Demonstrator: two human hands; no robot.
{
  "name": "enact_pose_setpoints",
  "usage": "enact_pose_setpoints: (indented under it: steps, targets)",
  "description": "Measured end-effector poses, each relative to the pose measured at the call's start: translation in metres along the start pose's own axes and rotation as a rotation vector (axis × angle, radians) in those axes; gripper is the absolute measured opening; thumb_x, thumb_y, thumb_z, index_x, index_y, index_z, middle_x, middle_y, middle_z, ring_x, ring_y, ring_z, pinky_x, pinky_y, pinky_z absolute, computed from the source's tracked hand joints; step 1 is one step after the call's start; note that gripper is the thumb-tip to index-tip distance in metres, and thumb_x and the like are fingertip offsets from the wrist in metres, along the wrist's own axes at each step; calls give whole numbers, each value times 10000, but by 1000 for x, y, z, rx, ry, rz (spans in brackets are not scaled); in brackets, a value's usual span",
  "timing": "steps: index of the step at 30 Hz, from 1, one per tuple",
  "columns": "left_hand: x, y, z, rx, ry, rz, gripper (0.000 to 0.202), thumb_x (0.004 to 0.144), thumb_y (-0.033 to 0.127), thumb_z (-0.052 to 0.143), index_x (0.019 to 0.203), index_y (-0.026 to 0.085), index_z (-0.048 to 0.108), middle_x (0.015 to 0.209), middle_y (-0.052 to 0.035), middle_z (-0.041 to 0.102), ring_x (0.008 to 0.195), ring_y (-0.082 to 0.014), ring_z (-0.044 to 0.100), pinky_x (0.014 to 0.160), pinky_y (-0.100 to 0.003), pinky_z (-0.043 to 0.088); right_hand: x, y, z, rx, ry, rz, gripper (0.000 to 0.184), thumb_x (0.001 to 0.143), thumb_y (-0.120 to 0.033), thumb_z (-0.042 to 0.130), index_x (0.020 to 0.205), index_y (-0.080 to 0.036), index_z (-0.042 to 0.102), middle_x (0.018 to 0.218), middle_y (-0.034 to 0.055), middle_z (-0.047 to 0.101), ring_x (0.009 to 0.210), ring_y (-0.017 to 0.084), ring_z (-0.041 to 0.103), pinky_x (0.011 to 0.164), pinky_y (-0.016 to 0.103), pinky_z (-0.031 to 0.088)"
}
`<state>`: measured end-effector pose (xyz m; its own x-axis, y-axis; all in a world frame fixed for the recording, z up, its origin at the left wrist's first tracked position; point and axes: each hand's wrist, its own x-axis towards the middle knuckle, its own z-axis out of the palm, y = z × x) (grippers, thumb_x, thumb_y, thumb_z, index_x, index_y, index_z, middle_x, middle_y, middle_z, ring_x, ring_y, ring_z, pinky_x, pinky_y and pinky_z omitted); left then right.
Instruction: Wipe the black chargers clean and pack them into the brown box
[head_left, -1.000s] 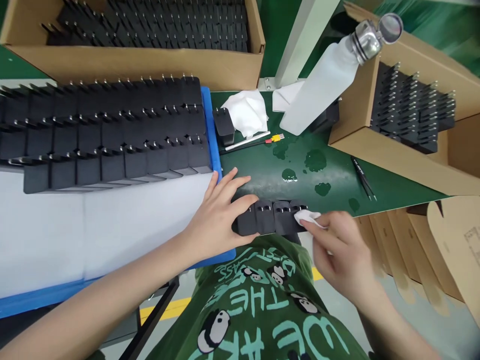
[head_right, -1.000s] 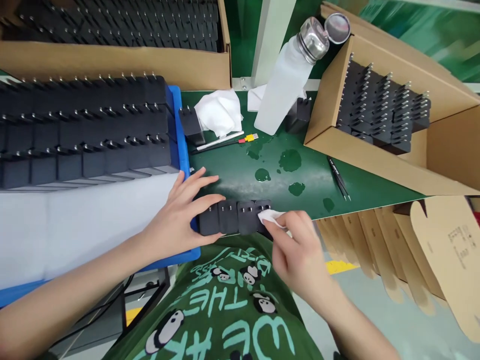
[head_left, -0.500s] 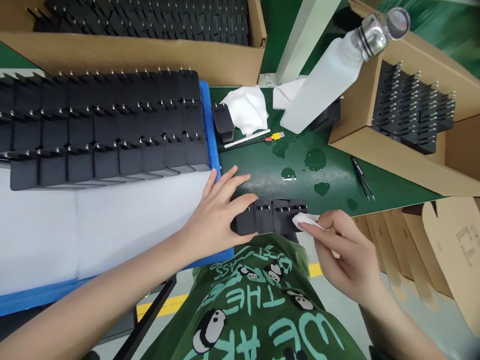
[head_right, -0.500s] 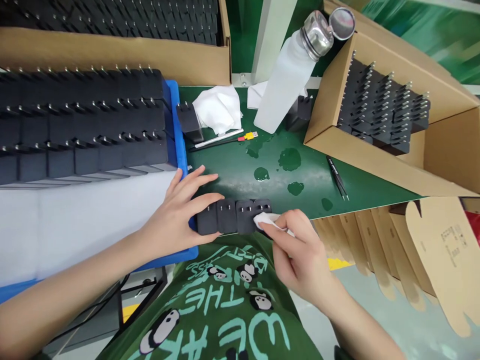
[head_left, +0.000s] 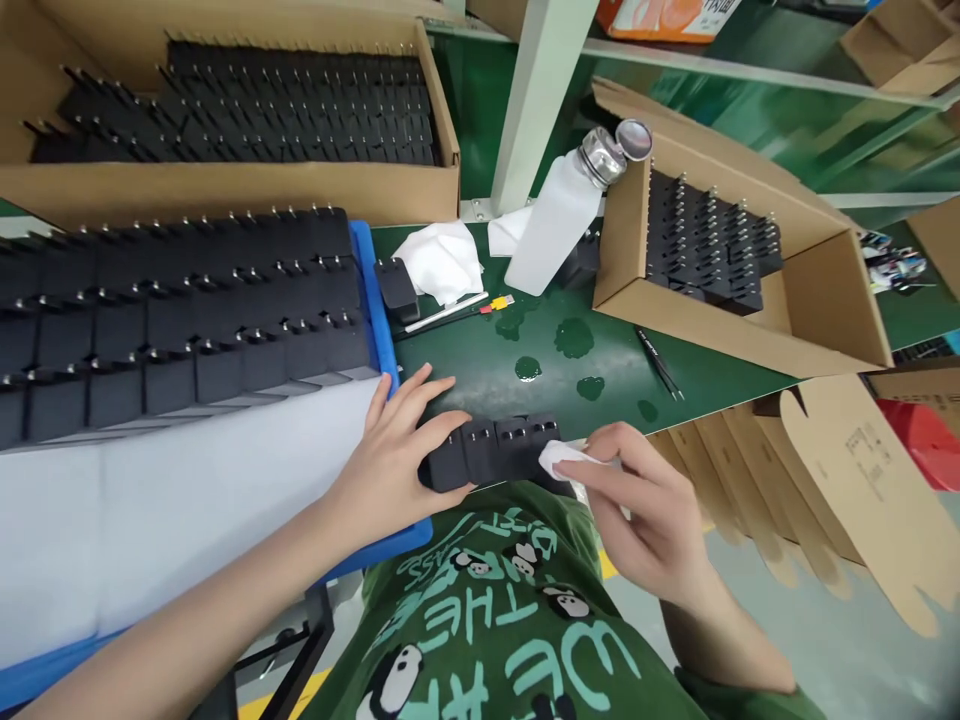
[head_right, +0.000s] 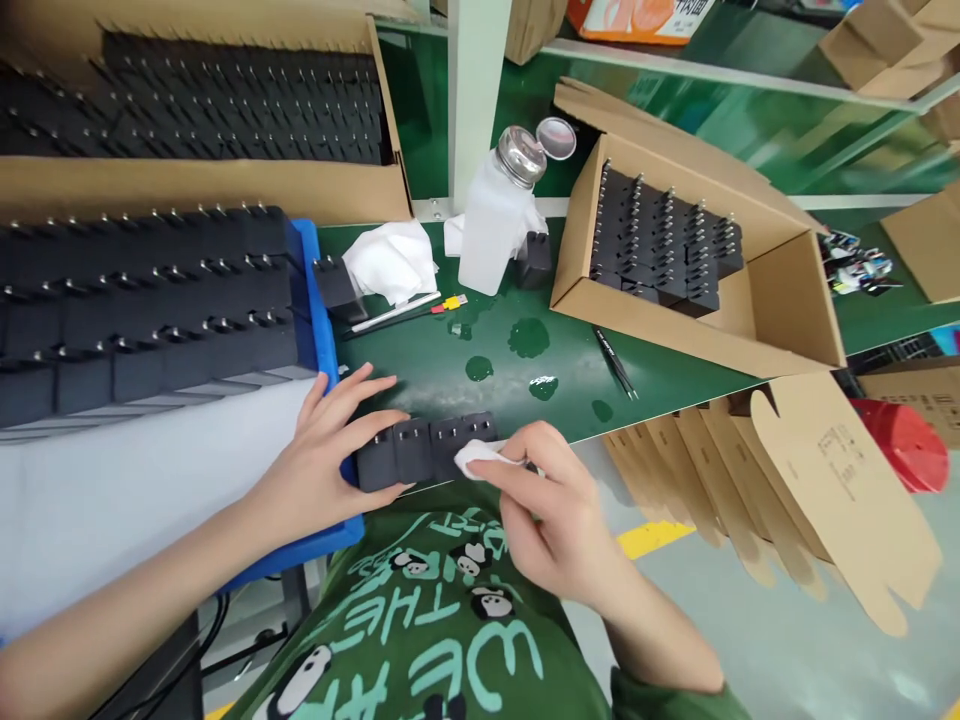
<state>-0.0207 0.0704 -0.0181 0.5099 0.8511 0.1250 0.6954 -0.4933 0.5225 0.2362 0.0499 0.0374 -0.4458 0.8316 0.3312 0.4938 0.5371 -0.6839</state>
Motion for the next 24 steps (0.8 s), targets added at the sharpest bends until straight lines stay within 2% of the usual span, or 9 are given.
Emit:
enact_pose_setpoints:
  steps: [3, 5, 7, 9, 11, 14, 18, 21, 24]
  targets:
    - [0, 1, 1, -2, 4, -9, 417, 815, 385, 691, 1181, 218, 581, 1438, -161, 474, 1462, -380, 278, 1191, -663, 107, -4, -1, 28, -288, -68, -106, 331, 862, 29, 422, 1080, -106, 631, 848, 87, 566, 789, 193, 491, 651, 326, 473]
    - [0, 1, 1, 1, -3, -20, 396, 827, 356, 667, 1184, 211, 579, 1443, -168, 469, 1461, -379, 281, 1186, -670, 114, 3, -9, 52, -322, -123, -239, 280, 882, -10, 418, 1024, -68, 652, 815, 98, 582, 769, 206, 483, 657, 347, 486]
    - [0, 1, 0, 8, -19, -28, 374, 842, 334, 642, 1187, 205, 577, 1460, -174, 451, 1467, -379, 266, 1182, -677, 119, 13, -17, 61, -197, -216, -339, 273, 883, -39, 421, 984, -74, 672, 796, 85, 576, 744, 195, 478, 659, 334, 495]
    - [-1, 0, -3, 15, -33, -19, 452, 838, 384, 662, 1238, 202, 557, 1481, -183, 427, 1472, -394, 244, 1174, -688, 134, 19, -20, 49, 63, -290, -345, 312, 869, -25, 409, 996, -101, 683, 810, 65, 565, 740, 161, 499, 672, 290, 504]
    - [-2, 1, -9, 18, -40, -2, 702, 781, 526, 721, 1356, 202, 481, 1505, -195, 394, 1474, -424, 217, 1163, -705, 144, 16, -12, 20, 342, -259, -207, 369, 873, -11, 398, 1053, -153, 688, 857, 52, 571, 783, 136, 554, 717, 277, 516]
    - [-3, 7, -21, 9, -18, -9, 982, 702, 674, 738, 1475, 226, 329, 1530, -198, 356, 1471, -439, 213, 1155, -710, 169, -1, 16, -27, 631, -19, 114, 292, 912, -125, 487, 1048, -243, 717, 916, 53, 599, 798, 162, 610, 666, 305, 517]
    - [9, 18, -35, 8, 18, -25, 838, 811, 636, 661, 1468, 248, 316, 1516, -165, 396, 1440, -380, 326, 1166, -646, 254, -30, 57, -61, 727, 259, 443, 186, 807, -336, 713, 968, -261, 769, 947, 71, 654, 724, 168, 614, 551, 266, 486]
    - [20, 25, -46, 34, 49, -66, 649, 918, 555, 559, 1441, 222, 367, 1457, -145, 480, 1380, -333, 426, 1154, -579, 334, -48, 70, -64, 644, 367, 616, 204, 741, -302, 790, 944, -281, 779, 1006, 62, 695, 721, 150, 630, 548, 239, 501]
    - [18, 34, -53, 65, 120, -133, 568, 939, 498, 549, 1402, 197, 416, 1375, -143, 553, 1289, -304, 519, 1079, -514, 450, -60, 70, -61, 530, 411, 656, 209, 768, -300, 779, 977, -304, 775, 1061, 60, 720, 777, 165, 671, 571, 239, 529]
